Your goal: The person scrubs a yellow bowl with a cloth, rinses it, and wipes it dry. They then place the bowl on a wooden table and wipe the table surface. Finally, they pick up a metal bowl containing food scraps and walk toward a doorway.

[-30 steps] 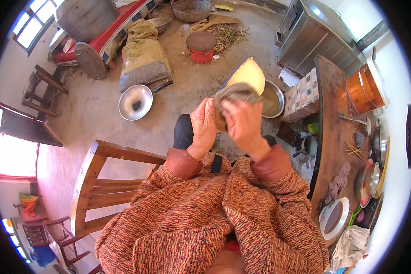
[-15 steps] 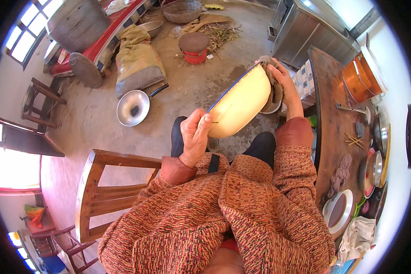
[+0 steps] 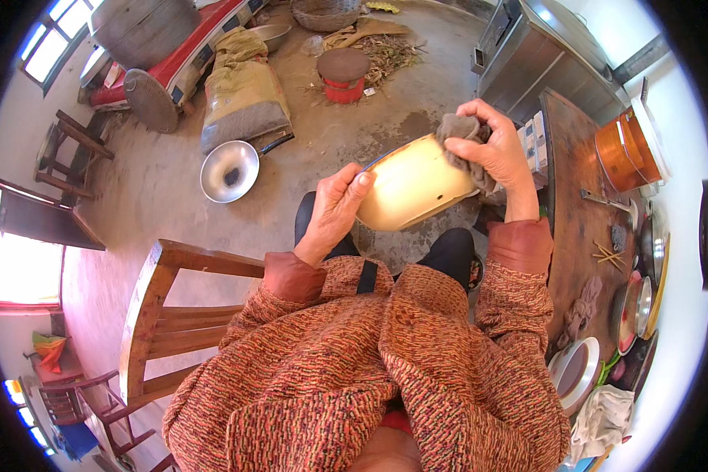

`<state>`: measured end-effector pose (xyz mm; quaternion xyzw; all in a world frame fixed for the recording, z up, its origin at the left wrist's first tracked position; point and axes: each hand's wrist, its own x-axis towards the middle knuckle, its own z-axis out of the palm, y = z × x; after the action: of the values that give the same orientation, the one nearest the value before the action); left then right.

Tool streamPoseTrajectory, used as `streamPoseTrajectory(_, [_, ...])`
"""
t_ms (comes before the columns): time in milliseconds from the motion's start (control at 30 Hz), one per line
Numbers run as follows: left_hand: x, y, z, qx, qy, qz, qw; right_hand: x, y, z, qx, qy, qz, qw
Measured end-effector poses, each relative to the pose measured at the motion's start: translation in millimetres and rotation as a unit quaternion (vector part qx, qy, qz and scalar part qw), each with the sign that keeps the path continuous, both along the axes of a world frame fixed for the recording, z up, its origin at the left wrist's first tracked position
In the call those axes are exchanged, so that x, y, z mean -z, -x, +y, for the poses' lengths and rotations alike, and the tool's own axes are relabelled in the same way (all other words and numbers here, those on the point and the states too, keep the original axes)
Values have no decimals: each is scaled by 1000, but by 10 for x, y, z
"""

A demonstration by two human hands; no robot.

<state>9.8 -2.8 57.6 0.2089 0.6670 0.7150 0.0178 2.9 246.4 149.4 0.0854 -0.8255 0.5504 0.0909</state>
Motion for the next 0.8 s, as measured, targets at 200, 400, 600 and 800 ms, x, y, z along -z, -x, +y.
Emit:
streamPoseTrajectory(200, [-32, 11, 57, -26, -4, 21, 999, -163, -126, -484, 75, -219, 131, 964])
streamPoseTrajectory(400, [60, -7, 26, -89, -35, 25, 995, 210, -145, -950, 132, -329, 346, 869])
streamPoseTrajectory(600, [148, -109, 106, -106, -122, 20, 987, 370, -355, -1084, 77, -385, 365, 844])
streamPoseTrajectory(800, [30, -183, 58, -90, -104, 17, 990, 74, -18, -508, 166, -153, 220, 949])
